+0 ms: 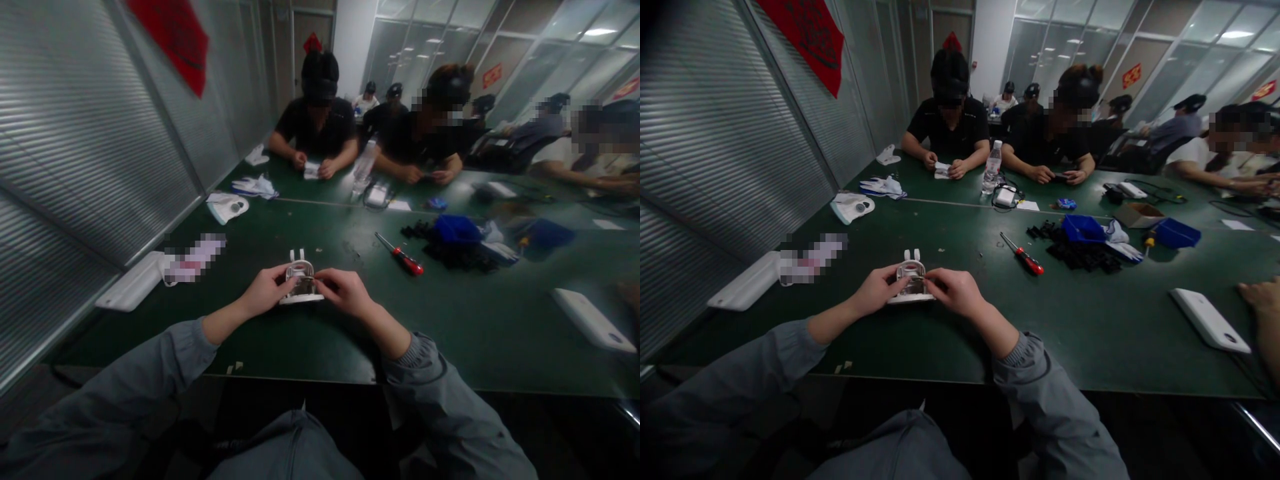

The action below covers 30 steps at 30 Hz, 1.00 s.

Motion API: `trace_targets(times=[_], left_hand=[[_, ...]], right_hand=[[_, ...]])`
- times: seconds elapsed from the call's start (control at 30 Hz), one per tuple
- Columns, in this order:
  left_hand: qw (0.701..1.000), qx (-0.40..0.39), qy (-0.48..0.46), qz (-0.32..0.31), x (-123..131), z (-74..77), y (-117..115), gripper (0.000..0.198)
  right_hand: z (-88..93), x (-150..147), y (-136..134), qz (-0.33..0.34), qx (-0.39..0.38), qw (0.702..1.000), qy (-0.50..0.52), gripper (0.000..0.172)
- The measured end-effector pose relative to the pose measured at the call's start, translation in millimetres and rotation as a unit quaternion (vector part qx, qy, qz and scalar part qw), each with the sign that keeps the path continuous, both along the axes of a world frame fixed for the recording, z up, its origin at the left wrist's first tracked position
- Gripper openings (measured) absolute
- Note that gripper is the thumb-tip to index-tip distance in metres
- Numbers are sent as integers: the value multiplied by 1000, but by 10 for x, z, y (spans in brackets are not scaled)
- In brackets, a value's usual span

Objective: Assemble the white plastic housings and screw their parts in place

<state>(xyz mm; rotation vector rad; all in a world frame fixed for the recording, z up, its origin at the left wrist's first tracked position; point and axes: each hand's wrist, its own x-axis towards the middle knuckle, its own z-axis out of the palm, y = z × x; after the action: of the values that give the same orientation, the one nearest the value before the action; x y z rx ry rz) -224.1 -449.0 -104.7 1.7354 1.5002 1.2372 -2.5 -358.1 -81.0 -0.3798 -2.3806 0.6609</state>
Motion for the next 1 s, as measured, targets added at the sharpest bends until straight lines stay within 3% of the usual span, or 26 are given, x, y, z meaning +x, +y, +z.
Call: trace_targets(times=[0.17,0.43,0.73,0.87,1.0], left_hand=[[1000,-5,-10,-20,10,12,-4,37],[997,-1,-27,-71,36,132,-38,41],[998,-11,-8,-61,-6,77,-1,40],[999,-15,-18,-46,-3,66,18,38],[998,-35,-40,-33,17,73,24,38]], right_hand=[[-24,-3,11,2,33,999,-28,29],[-3,-48,14,2,167,984,-58,30],[86,-79,-2,1,176,981,-80,28],[82,-105,-17,-22,133,989,-66,24],[75,-138,-44,-73,-4,996,-48,21]])
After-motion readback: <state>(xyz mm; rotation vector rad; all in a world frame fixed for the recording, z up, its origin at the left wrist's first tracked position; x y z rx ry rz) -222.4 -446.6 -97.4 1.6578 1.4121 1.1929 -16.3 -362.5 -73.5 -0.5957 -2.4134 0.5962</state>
